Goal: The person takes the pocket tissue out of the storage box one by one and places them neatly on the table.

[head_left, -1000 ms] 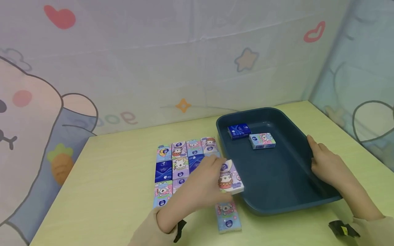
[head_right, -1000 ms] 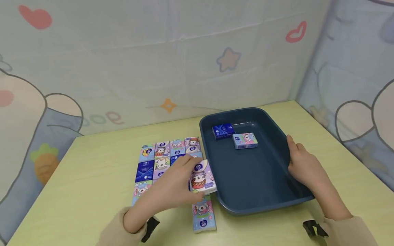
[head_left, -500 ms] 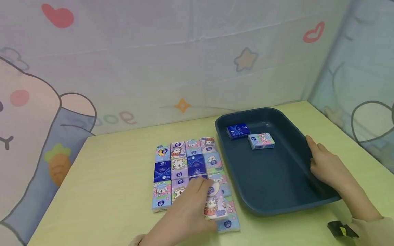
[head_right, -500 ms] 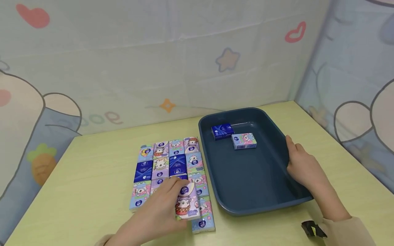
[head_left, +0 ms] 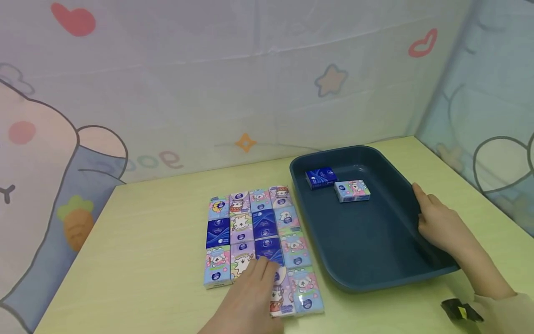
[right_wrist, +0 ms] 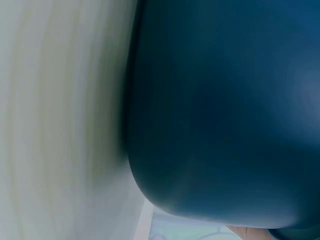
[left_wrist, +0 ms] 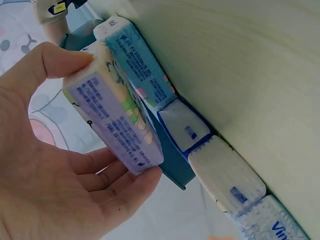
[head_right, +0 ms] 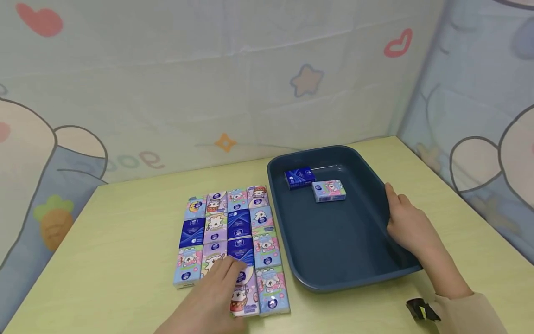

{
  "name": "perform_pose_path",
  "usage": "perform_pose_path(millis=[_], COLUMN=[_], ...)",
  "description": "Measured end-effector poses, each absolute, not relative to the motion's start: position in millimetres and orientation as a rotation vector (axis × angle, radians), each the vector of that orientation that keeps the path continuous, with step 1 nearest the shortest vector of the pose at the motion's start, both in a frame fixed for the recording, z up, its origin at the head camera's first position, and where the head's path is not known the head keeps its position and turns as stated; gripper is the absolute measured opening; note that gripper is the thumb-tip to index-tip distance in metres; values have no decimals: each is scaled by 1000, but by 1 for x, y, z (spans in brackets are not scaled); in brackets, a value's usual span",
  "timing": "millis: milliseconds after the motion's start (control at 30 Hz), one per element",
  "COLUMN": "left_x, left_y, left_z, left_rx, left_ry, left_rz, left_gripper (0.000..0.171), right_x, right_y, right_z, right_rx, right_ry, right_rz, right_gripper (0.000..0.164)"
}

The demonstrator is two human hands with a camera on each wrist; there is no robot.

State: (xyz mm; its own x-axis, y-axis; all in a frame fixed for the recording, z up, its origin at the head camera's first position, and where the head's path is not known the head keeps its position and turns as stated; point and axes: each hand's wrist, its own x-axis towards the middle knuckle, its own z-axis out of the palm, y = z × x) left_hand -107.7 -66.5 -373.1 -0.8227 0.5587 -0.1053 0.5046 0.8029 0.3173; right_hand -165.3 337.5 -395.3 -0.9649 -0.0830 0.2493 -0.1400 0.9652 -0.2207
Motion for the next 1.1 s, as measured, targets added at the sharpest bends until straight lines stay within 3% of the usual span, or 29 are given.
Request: perform_pose_path(millis=[567, 1100], left_x=[-109, -112], left_y=[-69, -68], left_z=[-381, -385], left_rx=[942, 880], left_ry=[2814, 2805], left_rz=[266, 248], left_gripper=[85, 81], right_x=[-165, -165], right_y=[337, 337], right_z=[-394, -393], right_rx=[160, 170], right_ry=[-2912, -2909], right_rz=[391, 390], right_gripper=[67, 66])
